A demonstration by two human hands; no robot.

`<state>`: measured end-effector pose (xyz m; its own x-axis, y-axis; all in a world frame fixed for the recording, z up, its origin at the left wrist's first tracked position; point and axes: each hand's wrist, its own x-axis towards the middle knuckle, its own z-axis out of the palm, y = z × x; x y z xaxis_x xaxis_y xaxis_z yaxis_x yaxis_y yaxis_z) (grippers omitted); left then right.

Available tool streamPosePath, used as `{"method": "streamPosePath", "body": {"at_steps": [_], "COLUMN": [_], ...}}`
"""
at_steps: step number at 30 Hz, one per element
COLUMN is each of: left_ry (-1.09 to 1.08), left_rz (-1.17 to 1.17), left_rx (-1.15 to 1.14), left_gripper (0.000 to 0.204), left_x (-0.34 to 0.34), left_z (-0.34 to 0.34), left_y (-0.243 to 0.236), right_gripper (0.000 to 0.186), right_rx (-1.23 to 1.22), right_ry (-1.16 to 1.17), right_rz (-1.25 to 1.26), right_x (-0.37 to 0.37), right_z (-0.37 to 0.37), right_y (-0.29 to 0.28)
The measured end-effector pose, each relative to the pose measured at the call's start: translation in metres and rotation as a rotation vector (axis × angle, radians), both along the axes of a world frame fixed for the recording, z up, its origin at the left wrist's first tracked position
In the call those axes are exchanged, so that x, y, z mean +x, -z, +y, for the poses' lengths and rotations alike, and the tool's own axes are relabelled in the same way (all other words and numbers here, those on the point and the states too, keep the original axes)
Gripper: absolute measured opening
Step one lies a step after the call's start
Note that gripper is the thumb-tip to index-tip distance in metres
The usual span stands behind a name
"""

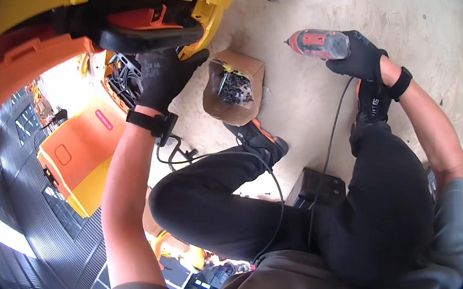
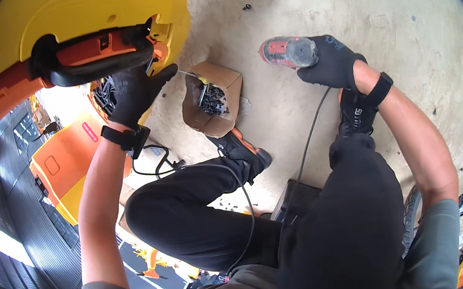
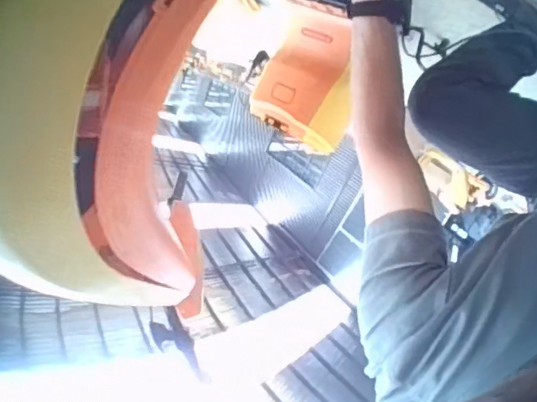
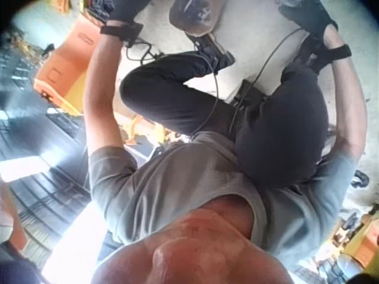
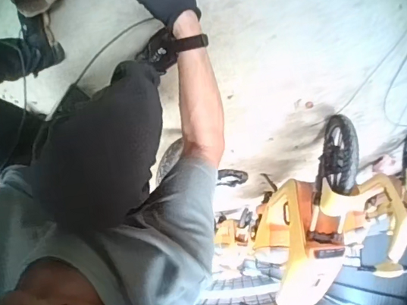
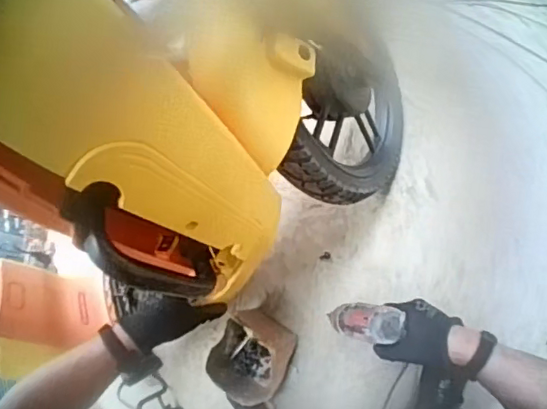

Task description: The person unscrews and removes panels from a yellow and orange motorcycle using a power drill and by hand, then places the screws into a cardboard box.

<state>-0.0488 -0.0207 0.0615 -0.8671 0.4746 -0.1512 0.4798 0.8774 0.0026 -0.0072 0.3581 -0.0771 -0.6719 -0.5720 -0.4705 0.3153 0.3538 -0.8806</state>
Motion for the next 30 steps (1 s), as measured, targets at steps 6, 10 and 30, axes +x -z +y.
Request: {"method": "streamPosePath", "body": {"at_steps": [6,10,30], "left_ry": [-0.186,-0.183,-0.257], "left_rz": [-0.145,-0.057,-0.152], "left_rx": [0.203,0.286,0.326], "left_gripper": [0.103,0.118,0.073], "left_x": [-0.004,-0.002,-0.011], "left_z": [-0.022,-0.029,-0.038], "left_y": [0.018,0.027,0.033], "right_gripper": [0.029,0.029,0.029], "right_rx": [0.328,0.486,0.780], "right_ry": [-0.131,-0.199,-0.229], "right_rz": [0.434,0.616,0.780], "right_x": [-0.004,0.003,0.064], "right_z": [-0.018,-0.038,-0.070], "right_y": [-0.015,-0.011,0.043]}}
